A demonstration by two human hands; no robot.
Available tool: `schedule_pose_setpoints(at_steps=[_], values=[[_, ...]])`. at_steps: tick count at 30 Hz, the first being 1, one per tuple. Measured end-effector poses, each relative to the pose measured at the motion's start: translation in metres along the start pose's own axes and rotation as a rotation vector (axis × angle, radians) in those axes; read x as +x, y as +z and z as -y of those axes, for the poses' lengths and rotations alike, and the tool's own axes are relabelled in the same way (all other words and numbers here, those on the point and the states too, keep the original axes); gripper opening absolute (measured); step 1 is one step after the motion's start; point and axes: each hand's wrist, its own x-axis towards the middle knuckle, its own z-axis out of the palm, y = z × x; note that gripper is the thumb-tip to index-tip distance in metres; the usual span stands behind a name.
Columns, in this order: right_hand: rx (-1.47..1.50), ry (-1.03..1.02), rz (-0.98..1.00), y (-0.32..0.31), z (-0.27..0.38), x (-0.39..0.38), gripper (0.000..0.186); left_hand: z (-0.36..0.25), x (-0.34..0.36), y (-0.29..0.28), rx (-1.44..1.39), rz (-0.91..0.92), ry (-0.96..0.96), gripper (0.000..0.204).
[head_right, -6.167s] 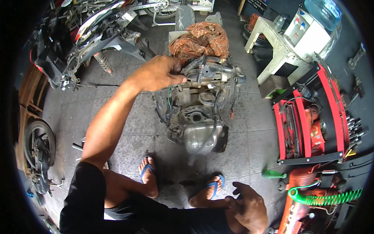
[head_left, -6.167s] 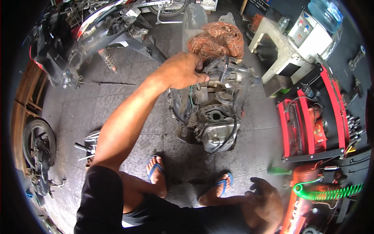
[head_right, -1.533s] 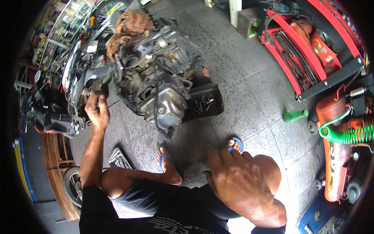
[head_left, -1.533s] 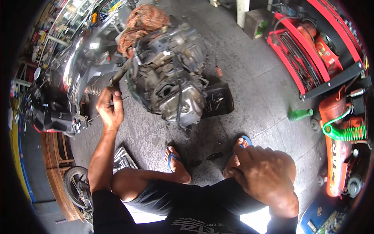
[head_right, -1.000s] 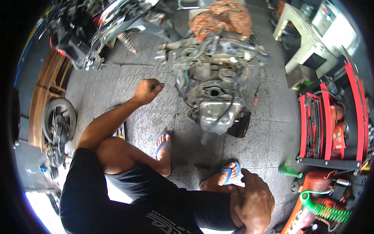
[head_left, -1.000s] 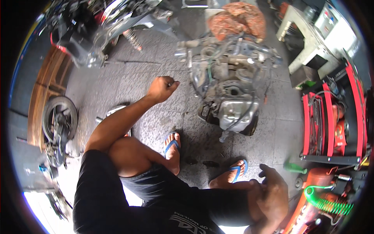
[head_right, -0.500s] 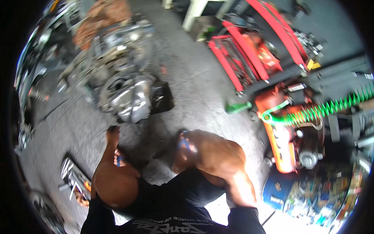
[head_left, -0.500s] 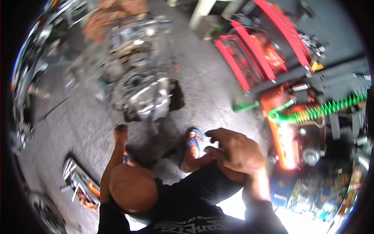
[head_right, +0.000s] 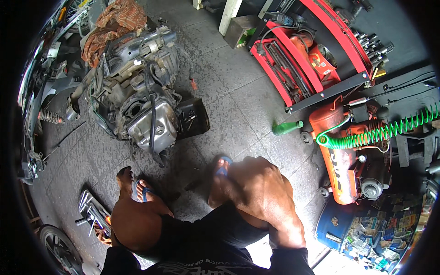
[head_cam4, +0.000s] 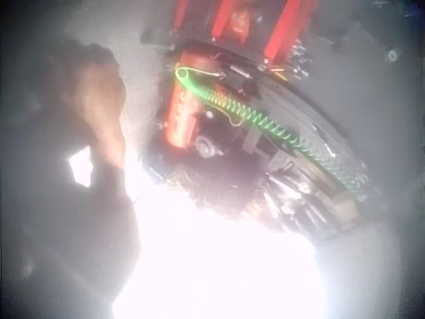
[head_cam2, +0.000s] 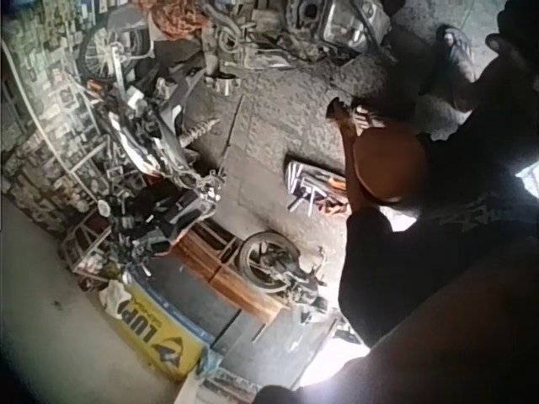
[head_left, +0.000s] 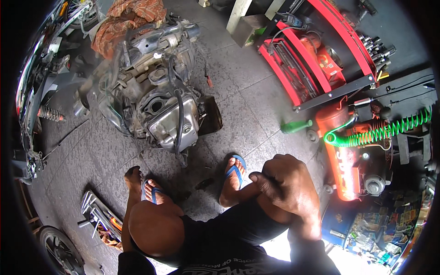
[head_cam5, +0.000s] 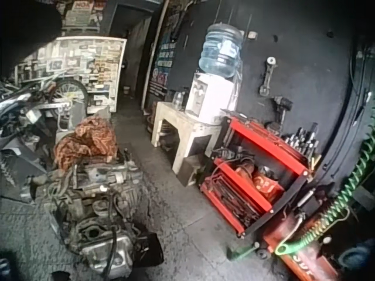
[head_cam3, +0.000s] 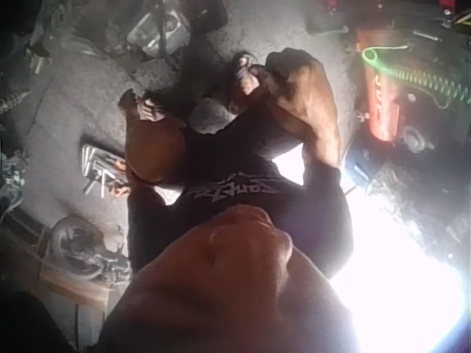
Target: The person works on a motorcycle engine, first picking up a T-handle wrench from a metal tray and then using it to manipulate components on the engine block. The person also uses pliers to handle a wire near the engine and picks up several small fasteners by hand from the tray.
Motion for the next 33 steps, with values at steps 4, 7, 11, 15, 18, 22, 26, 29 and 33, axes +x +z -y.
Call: schedule_pose_setpoints(at_steps=[4, 7, 11, 15, 18, 22, 26, 29, 33], values=[[-0.044, 0.022, -0.012, 0.006, 0.004, 0.005, 0.021, 0.018, 0.007, 0.006, 0.243, -0.084, -0.045, 0.039], [-0.092, 0.033, -0.056, 0.012, 0.006, 0.001, 0.022, 0.009, -0.003, 0.029, 0.312, -0.079, -0.045, 0.054], [0.043, 0.014, 0.040, 0.020, -0.011, -0.002, 0.018, -0.011, -0.018, 0.042, 0.124, -0.102, -0.117, 0.033], [0.101, 0.005, -0.055, 0.030, 0.006, 0.003, 0.006, -0.045, -0.049, 0.049, 0.041, -0.176, 0.019, 0.031], [0.251, 0.110, 0.197, 0.019, -0.037, 0.008, 0.019, -0.019, -0.048, 0.056, -0.027, -0.191, 0.077, 0.032], [0.064, -0.171, 0.354, -0.001, -0.094, 0.004, 0.049, -0.022, -0.070, 0.060, -0.134, -0.297, 0.071, 0.032], [-0.290, -0.626, 0.227, 0.012, -0.082, 0.040, 0.063, -0.015, -0.058, 0.064, -0.096, -0.331, 0.143, 0.030], [-0.379, -0.625, 0.184, 0.020, -0.052, 0.066, 0.055, -0.002, -0.058, 0.022, -0.157, -0.344, -0.044, 0.029], [-0.401, -0.576, 0.162, 0.022, -0.024, 0.082, 0.045, 0.049, -0.075, -0.046, -0.144, -0.607, -0.118, 0.024]])
